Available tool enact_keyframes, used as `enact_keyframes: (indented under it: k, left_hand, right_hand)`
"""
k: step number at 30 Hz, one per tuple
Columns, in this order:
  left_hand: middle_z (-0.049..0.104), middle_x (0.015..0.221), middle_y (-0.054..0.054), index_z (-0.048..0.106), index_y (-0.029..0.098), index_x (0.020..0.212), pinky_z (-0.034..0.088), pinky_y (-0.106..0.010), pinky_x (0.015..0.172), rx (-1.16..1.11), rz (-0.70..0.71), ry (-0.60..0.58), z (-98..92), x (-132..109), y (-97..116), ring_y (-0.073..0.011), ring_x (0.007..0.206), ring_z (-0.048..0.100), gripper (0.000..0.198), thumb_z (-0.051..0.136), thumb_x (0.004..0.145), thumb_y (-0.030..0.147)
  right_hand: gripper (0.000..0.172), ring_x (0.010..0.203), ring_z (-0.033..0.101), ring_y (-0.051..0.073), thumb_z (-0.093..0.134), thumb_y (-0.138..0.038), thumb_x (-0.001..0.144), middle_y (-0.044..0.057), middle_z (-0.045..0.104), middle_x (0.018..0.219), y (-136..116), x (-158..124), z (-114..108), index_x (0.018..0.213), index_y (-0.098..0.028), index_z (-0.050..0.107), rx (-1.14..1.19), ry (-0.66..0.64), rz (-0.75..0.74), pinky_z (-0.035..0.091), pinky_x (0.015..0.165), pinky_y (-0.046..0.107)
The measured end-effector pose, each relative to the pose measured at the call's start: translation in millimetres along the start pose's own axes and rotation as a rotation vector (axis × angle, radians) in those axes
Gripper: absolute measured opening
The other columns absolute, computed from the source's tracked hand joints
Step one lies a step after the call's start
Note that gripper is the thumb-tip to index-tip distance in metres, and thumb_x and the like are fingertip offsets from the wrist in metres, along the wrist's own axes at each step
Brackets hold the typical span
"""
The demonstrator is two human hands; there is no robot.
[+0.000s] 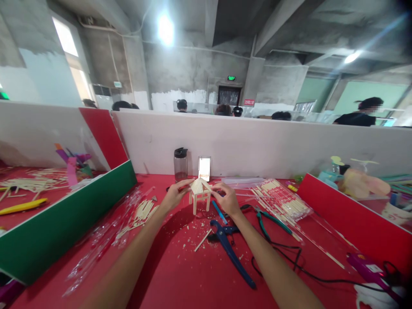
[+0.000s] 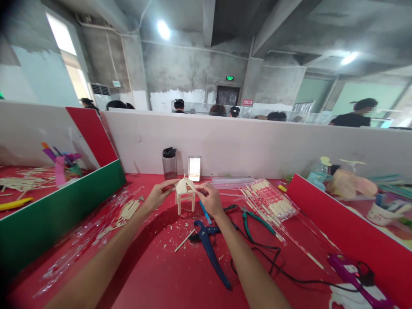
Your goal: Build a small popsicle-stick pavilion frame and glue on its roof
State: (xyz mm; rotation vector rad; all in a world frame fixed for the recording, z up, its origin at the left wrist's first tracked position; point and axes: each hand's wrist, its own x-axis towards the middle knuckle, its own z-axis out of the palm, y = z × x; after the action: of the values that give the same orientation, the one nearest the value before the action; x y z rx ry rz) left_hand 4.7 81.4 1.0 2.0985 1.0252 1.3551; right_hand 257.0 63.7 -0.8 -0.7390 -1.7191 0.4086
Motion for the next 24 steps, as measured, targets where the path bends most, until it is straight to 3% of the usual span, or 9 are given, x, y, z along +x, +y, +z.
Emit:
enact_keyframes:
  k: [6, 13, 17, 24]
  left_hand:
    - [0.062, 0.133, -0.014, 0.064, 0.015, 0.128, 0.04, -0.046, 0.111, -0.105, -0.053, -0.034, 4.0, -5, -1, -0.0283, 0.125, 0.057, 0.052, 0.058, 0.088, 0.049]
    - [0.05, 0.146, -0.009, 0.057, 0.021, 0.137, 0.027, -0.049, 0.118, -0.283, -0.163, -0.101, 2.0, -10, -4, -0.0314, 0.138, 0.044, 0.06, 0.061, 0.086, 0.052]
    - [0.048, 0.148, -0.011, 0.051, 0.02, 0.142, 0.033, -0.051, 0.115, -0.443, -0.254, -0.151, 0.4, -13, 4, -0.0346, 0.137, 0.043, 0.063, 0.054, 0.09, 0.056]
    - [0.046, 0.15, -0.011, 0.045, 0.022, 0.146, 0.039, -0.049, 0.111, -0.378, -0.214, -0.195, 0.9, -11, 18, -0.0347, 0.135, 0.046, 0.076, 0.072, 0.079, 0.047]
  right_hand:
    - [0.012, 0.092, 0.065, 0.02, 0.06, -0.025, 0.091, 0.006, 0.07, 0.098, 1, -6, 5, 0.1, -0.023, 0.068, -0.123, -0.094, -0.132, 0.054, 0.083, 0.033]
    - [0.021, 0.09, 0.066, 0.021, 0.065, -0.026, 0.088, 0.006, 0.069, 0.098, 0, -12, 12, 0.109, -0.024, 0.063, -0.161, -0.075, -0.161, 0.056, 0.081, 0.034]
    - [0.02, 0.09, 0.066, 0.021, 0.066, -0.024, 0.087, 0.006, 0.066, 0.096, -2, -14, 18, 0.107, -0.024, 0.06, -0.146, -0.045, -0.152, 0.056, 0.08, 0.034]
    - [0.027, 0.092, 0.066, 0.02, 0.067, -0.023, 0.084, 0.005, 0.064, 0.1, -8, -13, 23, 0.11, -0.023, 0.057, -0.101, 0.017, -0.063, 0.057, 0.082, 0.033]
